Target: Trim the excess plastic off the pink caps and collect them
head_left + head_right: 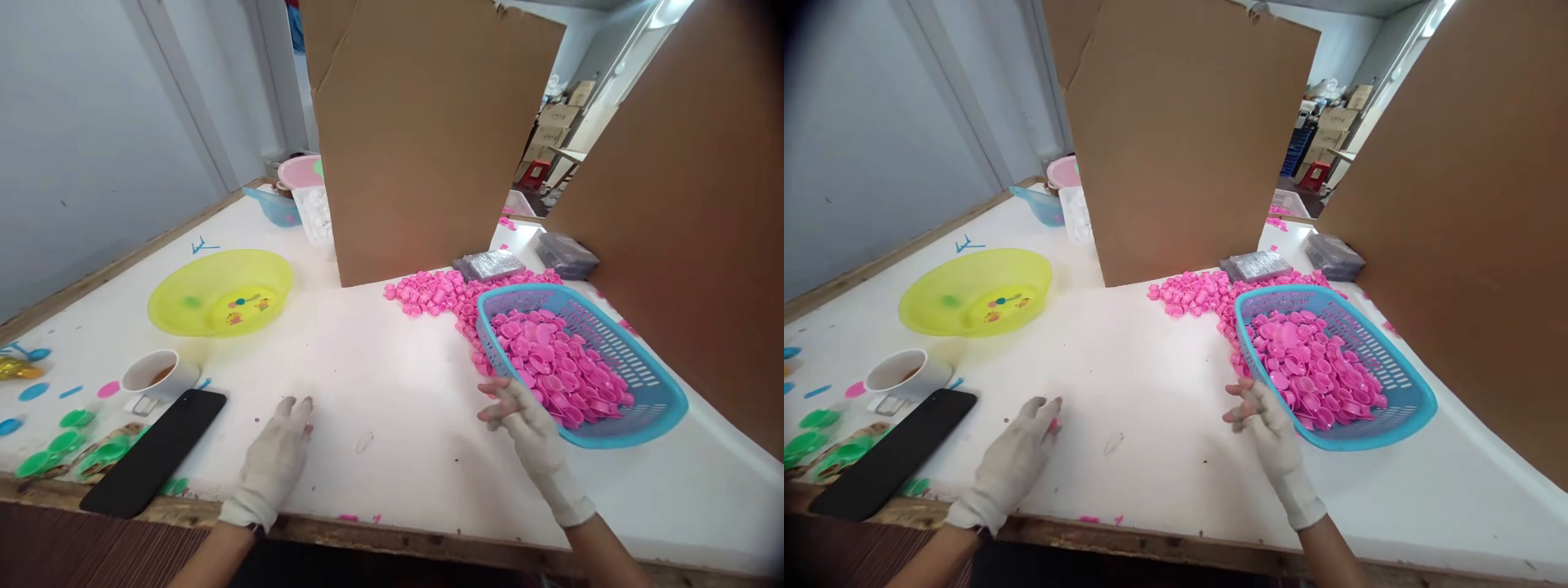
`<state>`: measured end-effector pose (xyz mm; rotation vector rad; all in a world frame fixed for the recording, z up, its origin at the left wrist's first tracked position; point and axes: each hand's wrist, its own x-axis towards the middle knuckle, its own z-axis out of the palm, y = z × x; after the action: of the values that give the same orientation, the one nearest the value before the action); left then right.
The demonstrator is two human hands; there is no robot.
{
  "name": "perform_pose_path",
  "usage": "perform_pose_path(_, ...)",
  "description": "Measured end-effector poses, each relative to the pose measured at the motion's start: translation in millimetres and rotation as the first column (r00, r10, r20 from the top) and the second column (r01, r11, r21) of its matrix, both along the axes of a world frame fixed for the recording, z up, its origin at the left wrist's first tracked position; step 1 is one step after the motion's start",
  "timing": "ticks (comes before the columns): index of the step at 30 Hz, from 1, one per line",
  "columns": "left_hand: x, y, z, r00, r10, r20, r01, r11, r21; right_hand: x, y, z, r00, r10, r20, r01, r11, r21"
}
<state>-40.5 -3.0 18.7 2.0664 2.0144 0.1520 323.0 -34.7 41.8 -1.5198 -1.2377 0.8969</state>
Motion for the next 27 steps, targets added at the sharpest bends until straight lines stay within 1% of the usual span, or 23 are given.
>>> perform_pose_path(1,-8,0,-3.8,0.997,-0.004,-0.075,0.002,1.0,-0.022,7,-1,-6.7,0.98,0.001,0.201,0.0,1.0,-0.008)
perform_pose_path(2,-14,-1,-7.8,0.992,-0.019,-0.127,0.014,0.999,-0.042,12,-1,-14.7,0.928,-0.005,0.372,0.007,1.0,-0.004)
perform_pose_path(3,-16,-3,-11.5,0.987,-0.046,-0.156,0.037,0.998,-0.056,14,-1,-23.1,0.868,-0.013,0.497,0.01,1.0,0.007)
perform_pose_path(4,-17,-4,-14.2,0.983,-0.074,-0.166,0.064,0.996,-0.065,13,-1,-31.1,0.816,-0.013,0.579,0.004,1.0,0.016)
perform_pose_path(5,-15,-5,-15.4,0.983,-0.089,-0.161,0.078,0.994,-0.071,11,-1,-38.3,0.774,0.003,0.633,-0.016,1.0,0.015)
perform_pose_path(7,-8,-6,-13.4,0.992,-0.064,-0.108,0.056,0.995,-0.077,-1,-3,-49.6,0.71,0.079,0.699,-0.085,0.996,-0.026)
perform_pose_path(9,3,-6,-6.8,1.0,0.0,-0.006,0.0,0.997,-0.076,-18,-9,-57.4,0.649,0.158,0.744,-0.155,0.985,-0.075)
perform_pose_path(10,9,-7,-2.8,0.998,0.023,0.066,-0.018,0.997,-0.077,-29,-14,-60.4,0.639,0.193,0.745,-0.187,0.978,-0.093)
perform_pose_path(12,23,-9,4.0,0.967,0.034,0.252,-0.007,0.994,-0.105,-49,-25,-63.9,0.64,0.263,0.722,-0.266,0.957,-0.113)
perform_pose_path(13,32,-12,6.5,0.931,0.044,0.363,0.01,0.989,-0.146,-58,-31,-63.9,0.645,0.298,0.703,-0.315,0.943,-0.111)
perform_pose_path(14,41,-15,8.2,0.878,0.079,0.472,0.024,0.978,-0.209,-65,-36,-62.4,0.658,0.328,0.677,-0.364,0.927,-0.096)
perform_pose_path(15,52,-20,9.3,0.806,0.153,0.571,0.032,0.953,-0.3,-71,-41,-59.1,0.682,0.347,0.644,-0.401,0.914,-0.068)
perform_pose_path(16,63,-26,10.0,0.718,0.249,0.65,0.04,0.917,-0.397,-74,-45,-54.0,0.717,0.352,0.602,-0.416,0.909,-0.036)
perform_pose_path(17,75,-33,10.5,0.628,0.331,0.704,0.065,0.88,-0.471,-77,-49,-47.5,0.759,0.348,0.55,-0.405,0.914,-0.02)
perform_pose_path(18,86,-41,10.9,0.553,0.391,0.736,0.111,0.84,-0.53,-78,-52,-40.1,0.803,0.344,0.486,-0.375,0.926,-0.036)
perform_pose_path(19,97,-48,11.4,0.486,0.442,0.754,0.154,0.806,-0.571,-78,-55,-32.5,0.843,0.347,0.41,-0.342,0.936,-0.087)
perform_pose_path(20,107,-55,12.1,0.431,0.468,0.772,0.197,0.786,-0.586,-78,-58,-25.4,0.876,0.358,0.325,-0.321,0.933,-0.163)
perform_pose_path(21,116,-61,12.9,0.394,0.482,0.783,0.232,0.772,-0.592,-78,-59,-19.3,0.9,0.369,0.232,-0.312,0.917,-0.249)
perform_pose_path(23,127,-68,14.4,0.359,0.483,0.799,0.272,0.764,-0.585,-77,-59,-11.7,0.922,0.383,0.05,-0.335,0.857,-0.392)
perform_pose_path(24,131,-67,14.8,0.362,0.471,0.804,0.28,0.768,-0.576,-77,-57,-10.2,0.926,0.376,-0.019,-0.347,0.833,-0.431)
perform_pose_path(25,132,-64,14.7,0.373,0.449,0.812,0.28,0.78,-0.56,-76,-53,-9.9,0.931,0.36,-0.064,-0.348,0.819,-0.457)
perform_pose_path(26,133,-59,14.1,0.383,0.416,0.825,0.273,0.802,-0.531,-75,-46,-10.5,0.937,0.337,-0.088,-0.337,0.817,-0.468)
perform_pose_path(27,133,-52,12.7,0.394,0.377,0.838,0.259,0.83,-0.495,-74,-39,-11.8,0.945,0.312,-0.095,-0.32,0.827,-0.463)
